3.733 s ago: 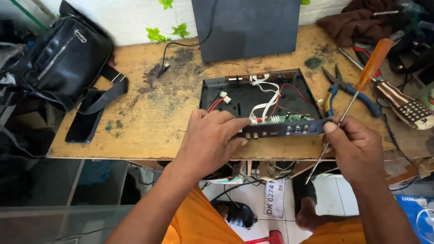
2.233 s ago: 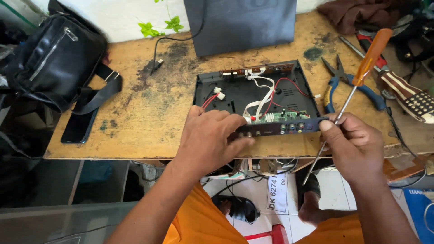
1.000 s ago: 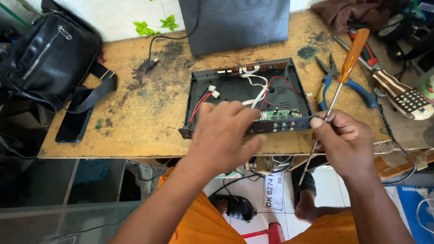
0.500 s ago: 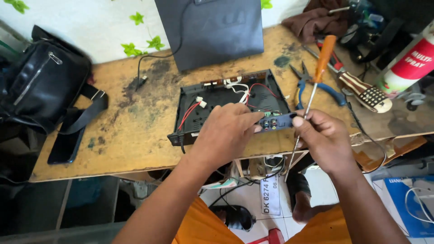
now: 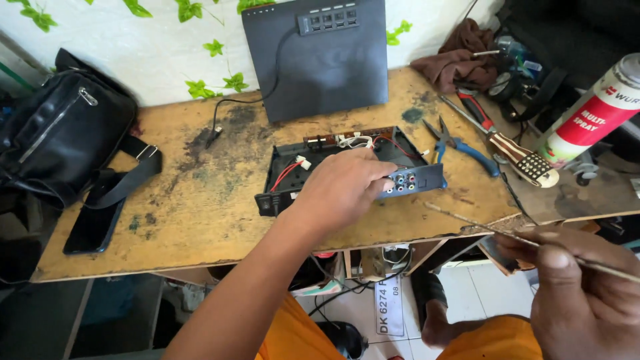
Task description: Securing a circuit board inside an electronic device housing using a screwdriver.
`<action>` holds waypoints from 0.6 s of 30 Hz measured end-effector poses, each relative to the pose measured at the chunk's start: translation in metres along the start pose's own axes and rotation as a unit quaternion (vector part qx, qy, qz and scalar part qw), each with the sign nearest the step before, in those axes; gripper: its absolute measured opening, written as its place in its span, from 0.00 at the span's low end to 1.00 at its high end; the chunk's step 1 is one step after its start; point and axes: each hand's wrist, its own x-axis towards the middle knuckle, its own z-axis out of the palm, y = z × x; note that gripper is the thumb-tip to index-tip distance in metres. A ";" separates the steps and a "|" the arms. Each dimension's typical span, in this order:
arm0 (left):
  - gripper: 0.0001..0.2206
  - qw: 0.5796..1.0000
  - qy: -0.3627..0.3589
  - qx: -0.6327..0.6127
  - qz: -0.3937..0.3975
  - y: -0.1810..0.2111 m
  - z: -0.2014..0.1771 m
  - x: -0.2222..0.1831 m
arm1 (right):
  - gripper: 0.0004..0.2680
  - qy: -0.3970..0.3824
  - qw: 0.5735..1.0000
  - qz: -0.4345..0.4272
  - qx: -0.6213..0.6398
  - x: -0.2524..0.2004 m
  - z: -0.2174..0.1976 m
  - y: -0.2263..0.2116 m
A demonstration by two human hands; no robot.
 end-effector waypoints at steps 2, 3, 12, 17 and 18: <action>0.08 1.000 -0.012 -0.017 0.007 -0.003 0.003 0.004 | 0.05 -0.042 0.996 -0.067 -0.029 -0.001 -0.003 -0.001; 0.08 1.000 -0.010 -0.017 0.008 -0.004 0.002 0.005 | 0.05 -0.042 0.996 -0.069 -0.029 0.001 -0.001 -0.001; 0.08 0.999 -0.038 -0.016 -0.025 -0.004 0.004 0.008 | 0.04 -0.028 0.989 -0.144 0.019 -0.005 0.012 0.016; 0.05 0.999 -0.008 0.000 -0.039 0.002 0.024 0.000 | 0.12 -0.274 0.927 0.074 -0.244 -0.012 0.012 0.087; 0.05 0.999 -0.012 -0.001 -0.037 0.004 0.026 -0.001 | 0.14 -0.372 0.868 0.198 -0.263 -0.045 0.011 0.140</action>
